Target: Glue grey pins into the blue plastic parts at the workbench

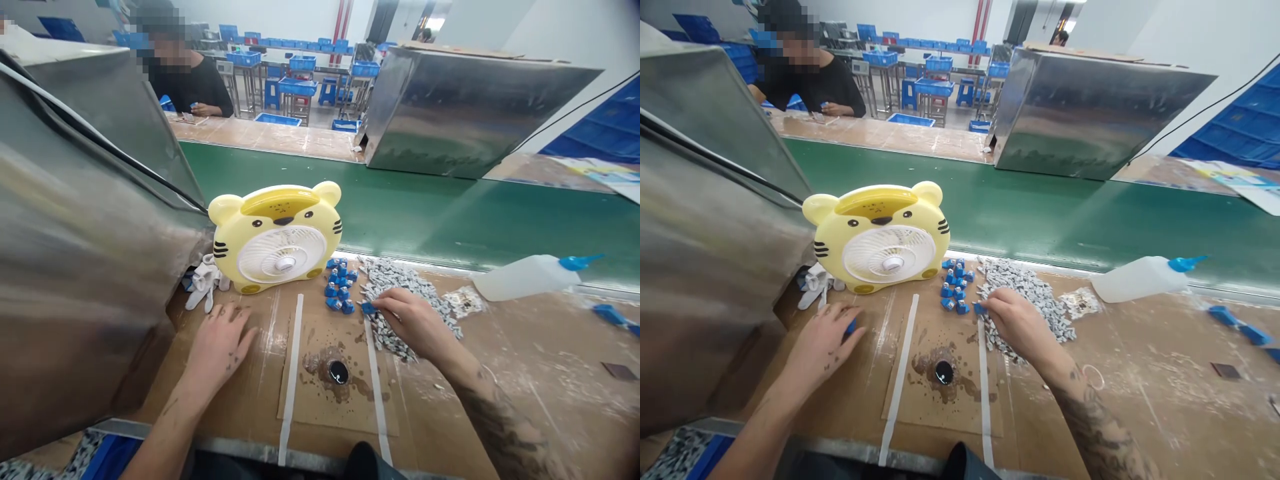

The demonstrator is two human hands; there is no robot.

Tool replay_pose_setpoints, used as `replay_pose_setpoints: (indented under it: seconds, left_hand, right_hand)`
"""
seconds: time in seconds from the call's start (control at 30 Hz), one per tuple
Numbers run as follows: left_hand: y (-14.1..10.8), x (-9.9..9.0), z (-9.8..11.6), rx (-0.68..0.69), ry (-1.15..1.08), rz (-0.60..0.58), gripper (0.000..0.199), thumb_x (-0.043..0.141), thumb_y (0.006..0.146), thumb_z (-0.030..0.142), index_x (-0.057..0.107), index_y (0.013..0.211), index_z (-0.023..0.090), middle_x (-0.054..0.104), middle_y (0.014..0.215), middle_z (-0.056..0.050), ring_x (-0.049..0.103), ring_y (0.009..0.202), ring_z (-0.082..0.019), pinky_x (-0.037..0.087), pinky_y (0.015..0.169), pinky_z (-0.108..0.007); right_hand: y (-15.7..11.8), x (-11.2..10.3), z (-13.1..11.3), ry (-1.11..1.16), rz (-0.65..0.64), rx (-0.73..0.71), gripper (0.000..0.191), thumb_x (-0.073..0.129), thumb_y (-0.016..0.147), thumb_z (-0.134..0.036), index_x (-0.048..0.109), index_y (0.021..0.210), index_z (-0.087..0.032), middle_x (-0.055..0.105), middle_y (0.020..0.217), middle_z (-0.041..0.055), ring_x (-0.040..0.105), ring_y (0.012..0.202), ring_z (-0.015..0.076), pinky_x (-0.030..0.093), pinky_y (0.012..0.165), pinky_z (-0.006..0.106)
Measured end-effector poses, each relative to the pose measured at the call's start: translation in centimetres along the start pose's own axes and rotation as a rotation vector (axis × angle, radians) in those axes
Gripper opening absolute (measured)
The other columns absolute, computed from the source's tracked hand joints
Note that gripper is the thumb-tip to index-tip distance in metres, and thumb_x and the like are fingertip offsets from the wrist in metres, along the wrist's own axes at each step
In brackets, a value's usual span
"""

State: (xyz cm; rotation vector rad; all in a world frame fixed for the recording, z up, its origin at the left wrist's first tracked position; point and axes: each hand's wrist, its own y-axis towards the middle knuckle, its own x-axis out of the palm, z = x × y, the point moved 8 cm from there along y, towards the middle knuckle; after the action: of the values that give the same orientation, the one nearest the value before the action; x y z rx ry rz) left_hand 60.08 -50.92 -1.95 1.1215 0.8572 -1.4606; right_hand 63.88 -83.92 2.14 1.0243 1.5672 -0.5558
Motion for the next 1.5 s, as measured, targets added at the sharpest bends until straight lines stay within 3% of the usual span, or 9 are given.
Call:
replay_pose_setpoints:
  seconds: [0.1, 0.23, 0.4, 0.5, 0.7, 0.93, 1.07, 1.27, 1.5]
  left_hand:
    - [-0.6, 1.7, -2.2, 0.031, 0.117, -0.119, 0.028, 0.052, 0.094, 0.018, 0.070, 0.115, 0.017, 0.065, 0.110, -0.014, 0.059, 0.102, -0.032, 0.049, 0.091, -0.045]
    - [-0.6, 3.4, -2.9, 0.060, 0.031, -0.098, 0.030, 0.044, 0.096, 0.015, 0.071, 0.111, 0.018, 0.067, 0.108, -0.012, 0.060, 0.098, -0.028, 0.048, 0.090, -0.042]
    - [-0.6, 4.1, -3.6, 0.087, -0.086, -0.081, 0.026, 0.051, 0.093, 0.019, 0.071, 0.110, 0.018, 0.068, 0.113, -0.012, 0.060, 0.101, -0.029, 0.050, 0.090, -0.043]
    - [-0.6, 3.1, -3.6, 0.055, -0.180, -0.037, 0.026, 0.048, 0.095, 0.022, 0.071, 0.104, 0.017, 0.068, 0.114, -0.012, 0.063, 0.102, -0.028, 0.051, 0.092, -0.042]
    - [-0.4, 1.4, -0.4, -0.056, -0.772, 0.038, 0.021, 0.057, 0.095, 0.035, 0.069, 0.097, 0.018, 0.068, 0.110, -0.010, 0.065, 0.103, -0.024, 0.052, 0.090, -0.033]
    - [-1.1, 5.2, 5.3, -0.111, -1.441, -0.096, 0.025, 0.068, 0.090, 0.039, 0.067, 0.097, 0.015, 0.065, 0.117, -0.011, 0.062, 0.081, -0.016, 0.054, 0.072, -0.026]
    - [-1.2, 6.4, 7.0, -0.119, -1.542, -0.122, 0.025, 0.074, 0.086, 0.038, 0.074, 0.095, 0.014, 0.067, 0.111, -0.012, 0.061, 0.078, -0.014, 0.051, 0.063, -0.022]
    - [-1.9, 5.8, 8.6, -0.028, -1.478, -0.153, 0.033, 0.085, 0.074, 0.025, 0.080, 0.105, 0.020, 0.066, 0.124, -0.015, 0.064, 0.113, -0.026, 0.057, 0.087, -0.031]
    - [-2.3, 5.6, 9.1, 0.076, -1.324, -0.210, 0.022, 0.076, 0.082, 0.023, 0.081, 0.103, 0.022, 0.069, 0.122, -0.013, 0.064, 0.114, -0.026, 0.052, 0.095, -0.034]
  right_hand:
    - [2.8, 1.7, 1.4, -0.047, -0.052, -0.007, 0.025, 0.051, 0.096, -0.007, 0.075, 0.095, -0.014, 0.067, 0.093, 0.0105, 0.063, 0.089, 0.0239, 0.051, 0.080, 0.035]
    - [5.4, 3.9, 1.6, -0.051, -0.092, -0.017, 0.026, 0.053, 0.093, -0.003, 0.077, 0.092, -0.015, 0.067, 0.090, 0.0092, 0.063, 0.090, 0.0225, 0.050, 0.082, 0.032]
    - [4.6, 3.6, 2.5, -0.061, -0.106, 0.038, 0.026, 0.053, 0.099, -0.014, 0.071, 0.118, -0.015, 0.069, 0.106, 0.0108, 0.064, 0.100, 0.0231, 0.049, 0.088, 0.032]
    - [3.2, 3.2, 2.9, -0.091, -0.145, 0.083, 0.022, 0.055, 0.100, -0.020, 0.074, 0.109, -0.016, 0.068, 0.098, 0.0096, 0.064, 0.091, 0.0226, 0.048, 0.081, 0.031]
    - [2.3, 5.9, 3.1, -0.173, -0.257, 0.119, 0.016, 0.061, 0.090, -0.012, 0.076, 0.085, -0.016, 0.064, 0.082, 0.0079, 0.063, 0.086, 0.0232, 0.044, 0.077, 0.030]
    - [1.7, 7.5, 2.9, -0.212, -0.268, 0.081, 0.022, 0.054, 0.086, -0.002, 0.071, 0.079, -0.014, 0.063, 0.087, 0.0109, 0.059, 0.088, 0.0248, 0.044, 0.081, 0.033]
    - [1.7, 7.0, 2.6, -0.194, -0.242, 0.054, 0.024, 0.053, 0.085, -0.001, 0.068, 0.073, -0.015, 0.063, 0.084, 0.0120, 0.059, 0.086, 0.0259, 0.046, 0.079, 0.034]
    - [-0.7, 3.0, 2.7, -0.042, -0.075, 0.112, 0.028, 0.046, 0.104, -0.025, 0.071, 0.109, -0.015, 0.070, 0.099, 0.0114, 0.067, 0.090, 0.0244, 0.053, 0.079, 0.034]
    - [-5.4, 1.9, -3.3, 0.499, 0.006, 0.152, 0.022, 0.063, 0.098, -0.041, 0.075, 0.098, -0.022, 0.072, 0.081, 0.0029, 0.068, 0.071, 0.0175, 0.054, 0.065, 0.027]
